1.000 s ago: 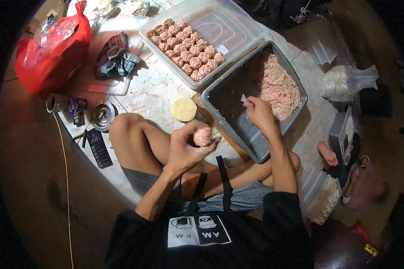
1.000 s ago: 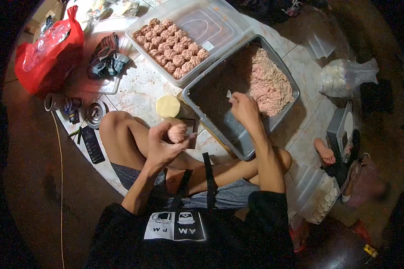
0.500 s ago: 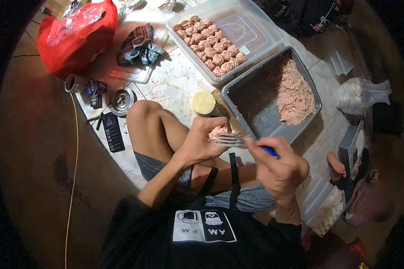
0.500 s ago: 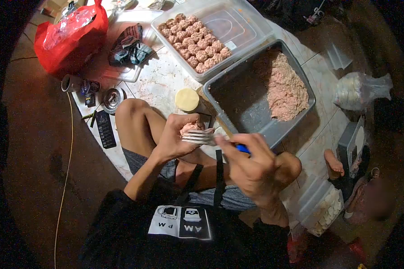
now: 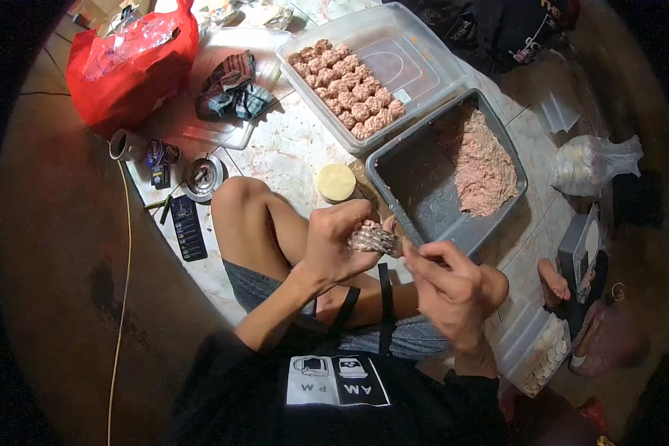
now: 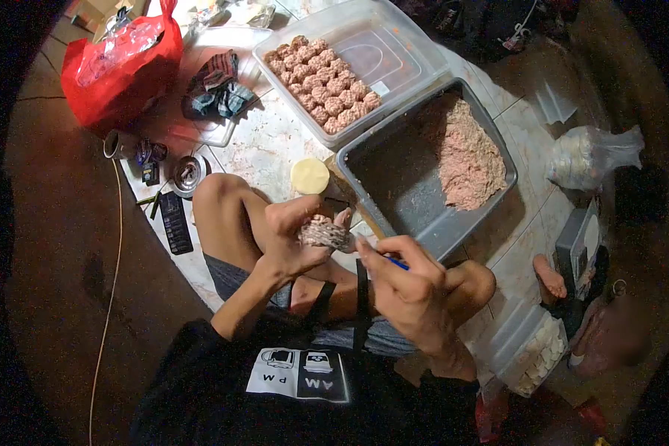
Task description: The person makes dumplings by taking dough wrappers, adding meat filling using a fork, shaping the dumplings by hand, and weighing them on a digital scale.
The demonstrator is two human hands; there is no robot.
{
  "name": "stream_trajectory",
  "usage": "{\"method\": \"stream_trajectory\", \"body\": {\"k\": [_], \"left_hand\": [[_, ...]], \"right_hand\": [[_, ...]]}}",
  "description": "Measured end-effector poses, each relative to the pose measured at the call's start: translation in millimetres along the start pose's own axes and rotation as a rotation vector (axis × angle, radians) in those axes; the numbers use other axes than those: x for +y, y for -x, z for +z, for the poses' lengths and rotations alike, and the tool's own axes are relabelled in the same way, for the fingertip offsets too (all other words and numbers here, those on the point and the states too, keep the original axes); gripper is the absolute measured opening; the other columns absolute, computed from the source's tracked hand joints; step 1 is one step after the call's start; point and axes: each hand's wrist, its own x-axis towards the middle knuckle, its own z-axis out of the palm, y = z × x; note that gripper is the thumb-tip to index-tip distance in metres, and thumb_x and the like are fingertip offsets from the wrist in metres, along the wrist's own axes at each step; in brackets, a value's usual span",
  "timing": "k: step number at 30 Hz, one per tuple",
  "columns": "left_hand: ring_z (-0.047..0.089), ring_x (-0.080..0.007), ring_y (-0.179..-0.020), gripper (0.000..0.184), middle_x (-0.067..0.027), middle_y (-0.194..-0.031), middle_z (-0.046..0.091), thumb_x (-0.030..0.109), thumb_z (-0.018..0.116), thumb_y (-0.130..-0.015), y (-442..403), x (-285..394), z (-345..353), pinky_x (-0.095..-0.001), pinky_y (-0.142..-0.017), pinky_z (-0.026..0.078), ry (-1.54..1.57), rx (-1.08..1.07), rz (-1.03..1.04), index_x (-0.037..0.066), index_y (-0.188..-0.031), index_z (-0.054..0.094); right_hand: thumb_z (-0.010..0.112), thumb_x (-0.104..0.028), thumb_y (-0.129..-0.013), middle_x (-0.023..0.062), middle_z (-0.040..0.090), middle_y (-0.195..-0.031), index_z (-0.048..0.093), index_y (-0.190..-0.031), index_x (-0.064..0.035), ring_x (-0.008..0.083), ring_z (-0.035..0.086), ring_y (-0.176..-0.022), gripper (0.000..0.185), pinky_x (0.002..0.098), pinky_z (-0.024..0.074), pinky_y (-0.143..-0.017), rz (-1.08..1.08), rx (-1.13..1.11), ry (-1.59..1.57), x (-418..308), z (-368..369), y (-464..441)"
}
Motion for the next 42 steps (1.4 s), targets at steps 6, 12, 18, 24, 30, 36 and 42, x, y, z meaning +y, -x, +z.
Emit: {"method": "stream_trajectory", "body": {"k": [6,12,18,24,30,36,42], "left_hand": [[0.064,-0.0081,-0.078,0.035,-0.0043,-0.085,0.069,0.014,0.090,-0.082,2.3,-18.3,1.6,-0.0251,-0.070,0.053,0.257,-0.128,0.010,-0.001,-0.108,0.071],[0.057,-0.0088,-0.067,0.026,-0.0081,-0.074,0.063,0.014,0.086,-0.085,-3.6,-11.8,-7.0,-0.0297,-0.061,0.049,0.236,-0.211,-0.141,0.001,-0.089,0.064],[0.054,-0.0072,-0.067,0.030,-0.0066,-0.073,0.061,0.018,0.088,-0.083,-5.4,-8.3,-6.3,-0.0287,-0.060,0.048,0.080,-0.192,-0.092,0.000,-0.085,0.063],[0.047,-0.0052,-0.064,0.036,-0.0001,-0.067,0.053,0.017,0.094,-0.077,-7.4,-3.1,-17.6,-0.0261,-0.055,0.040,0.347,-0.059,-0.135,0.002,-0.085,0.061],[0.062,-0.0288,-0.060,0.021,-0.0180,-0.070,0.062,0.012,0.080,-0.077,-12.2,-12.4,-19.2,-0.0379,-0.061,0.050,0.099,-0.279,-0.126,-0.001,-0.088,0.067],[0.060,-0.0060,-0.069,0.028,-0.0042,-0.079,0.069,0.014,0.089,-0.081,-15.9,-7.5,-30.5,-0.0274,-0.062,0.049,0.195,-0.311,-0.127,0.000,-0.084,0.065],[0.054,-0.0074,-0.065,0.023,-0.0033,-0.072,0.063,0.010,0.087,-0.083,-22.2,6.8,-35.8,-0.0267,-0.057,0.044,0.256,-0.332,-0.029,0.001,-0.083,0.066]], "right_hand": [[0.073,0.004,-0.092,0.0064,0.068,-0.096,0.079,-0.121,-0.0052,0.0151,0.067,-0.080,0.031,0.0282,0.0515,-0.067,0.102,0.311,-0.074,23.4,-18.7,-7.4],[0.073,0.004,-0.090,0.0109,0.067,-0.092,0.079,-0.119,-0.0053,0.0246,0.068,-0.075,0.031,0.0339,0.0537,-0.067,0.095,-0.086,-0.065,0.2,11.7,-2.3],[0.072,0.006,-0.090,0.0103,0.067,-0.093,0.079,-0.120,-0.0068,0.0215,0.068,-0.076,0.033,0.0324,0.0535,-0.066,0.040,-0.074,0.045,-4.7,4.7,-8.4],[0.069,0.011,-0.087,0.0081,0.069,-0.093,0.080,-0.122,-0.0100,0.0172,0.066,-0.075,0.042,0.0314,0.0526,-0.065,0.021,0.290,-0.032,3.5,-4.8,-5.8],[0.077,0.003,-0.086,0.0094,0.066,-0.090,0.081,-0.117,-0.0104,0.0236,0.067,-0.073,0.034,0.0338,0.0517,-0.066,0.000,0.021,0.114,-7.6,11.4,-8.4],[0.074,0.002,-0.091,0.0098,0.069,-0.095,0.079,-0.113,0.0009,0.0161,0.066,-0.080,0.023,0.0297,0.0504,-0.067,0.056,0.201,0.058,11.2,-10.2,-7.5],[0.070,0.005,-0.090,0.0122,0.071,-0.099,0.078,-0.113,0.0024,0.0204,0.068,-0.086,0.024,0.0313,0.0543,-0.076,-0.089,0.133,0.020,6.3,-3.1,-9.3]]}}
